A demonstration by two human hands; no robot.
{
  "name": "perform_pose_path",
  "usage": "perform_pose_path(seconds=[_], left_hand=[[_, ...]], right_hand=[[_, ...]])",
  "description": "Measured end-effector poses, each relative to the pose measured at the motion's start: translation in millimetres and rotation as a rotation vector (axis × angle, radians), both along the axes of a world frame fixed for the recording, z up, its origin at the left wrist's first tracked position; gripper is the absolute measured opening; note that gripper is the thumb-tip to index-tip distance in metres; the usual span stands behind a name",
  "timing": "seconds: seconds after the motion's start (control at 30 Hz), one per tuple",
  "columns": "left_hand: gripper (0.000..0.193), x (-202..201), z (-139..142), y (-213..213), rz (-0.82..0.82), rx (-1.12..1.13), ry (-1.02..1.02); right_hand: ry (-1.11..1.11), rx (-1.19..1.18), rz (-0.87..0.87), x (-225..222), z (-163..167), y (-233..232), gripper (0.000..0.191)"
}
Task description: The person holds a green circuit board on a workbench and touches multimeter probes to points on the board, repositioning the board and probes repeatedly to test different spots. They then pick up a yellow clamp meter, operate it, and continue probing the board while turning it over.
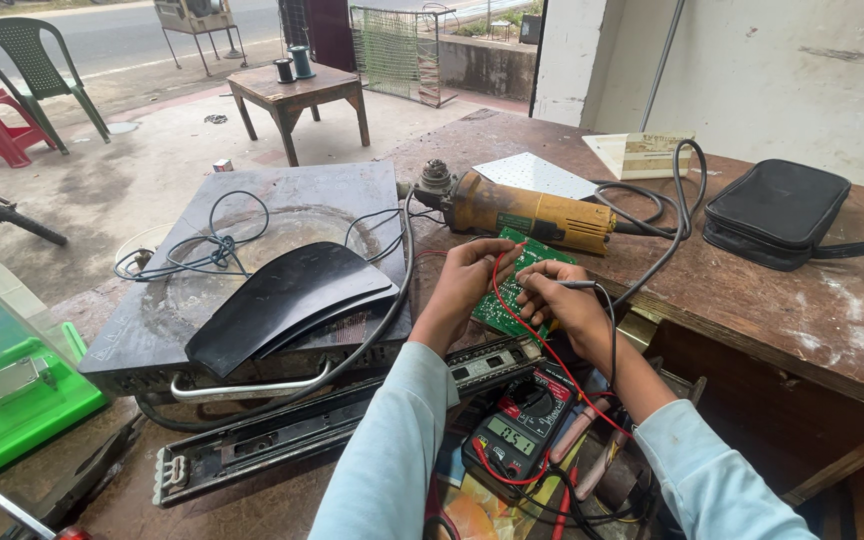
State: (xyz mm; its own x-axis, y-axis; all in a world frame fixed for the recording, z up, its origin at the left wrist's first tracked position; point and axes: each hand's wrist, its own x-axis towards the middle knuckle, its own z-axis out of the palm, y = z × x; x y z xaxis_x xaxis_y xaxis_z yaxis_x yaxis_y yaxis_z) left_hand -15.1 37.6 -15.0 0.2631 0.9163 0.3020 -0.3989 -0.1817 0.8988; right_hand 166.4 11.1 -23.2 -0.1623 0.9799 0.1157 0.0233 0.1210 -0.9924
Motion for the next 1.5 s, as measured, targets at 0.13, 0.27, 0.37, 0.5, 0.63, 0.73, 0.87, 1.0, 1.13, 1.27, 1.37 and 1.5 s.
perform_pose_path(seconds=[0.13,0.27,0.37,0.5,0.63,0.73,0.87,1.0,1.13,1.27,1.37,1.5], left_hand=[[0.031,-3.2,1.8,-0.9,0.004,-0.009,-0.008],[0.032,-4.4,4.7,-4.2,-0.008,0.022,-0.052],[0.033,-4.6,9.4,-8.5,-0.002,-0.001,0.002],[0.035,-2.5,12.2,-12.7,-0.057,-0.019,0.034],[0.041,0.5,8.3,-9.9,-0.002,0.159,0.082],[0.031,-0.5,5.7,-5.5,0.149,0.126,0.138],[0.023,-1.6,2.5,-7.8,0.399,0.118,0.390],[0.020,1.2,3.0,-14.9,0.650,0.487,0.470],[0.022,-3.5,10.8,-21.1,0.575,0.150,0.482],[0.023,-3.9,16.1,-32.2,0.708,0.240,0.643],[0.023,-4.7,20.6,-35.9,0.741,0.240,0.689],[0.023,-4.9,22.1,-38.4,0.767,0.254,0.724]], right_hand=[[0.008,0.003,-0.002,-0.4,1.1,-1.1,0.018],[-0.005,-0.001,-0.017,-1.5,3.4,-2.7,0.016],[-0.008,0.007,-0.010,-1.7,5.4,-5.2,0.017],[-0.013,0.007,0.011,-2.0,6.4,-7.9,0.020],[-0.019,-0.003,-0.005,-1.1,5.2,-6.8,0.021],[0.006,0.015,0.007,-0.2,3.3,-3.7,0.020],[0.030,0.007,-0.003,0.7,0.4,-1.1,0.022],[0.024,0.019,0.016,2.6,-0.7,-1.5,0.023],[0.044,-0.004,0.009,1.4,-0.9,-0.2,0.022],[0.049,-0.006,0.009,1.7,-1.7,-0.4,0.023],[0.062,0.006,0.019,1.6,-1.5,-0.2,0.023],[0.048,-0.010,-0.002,0.8,-1.2,0.0,0.022]])
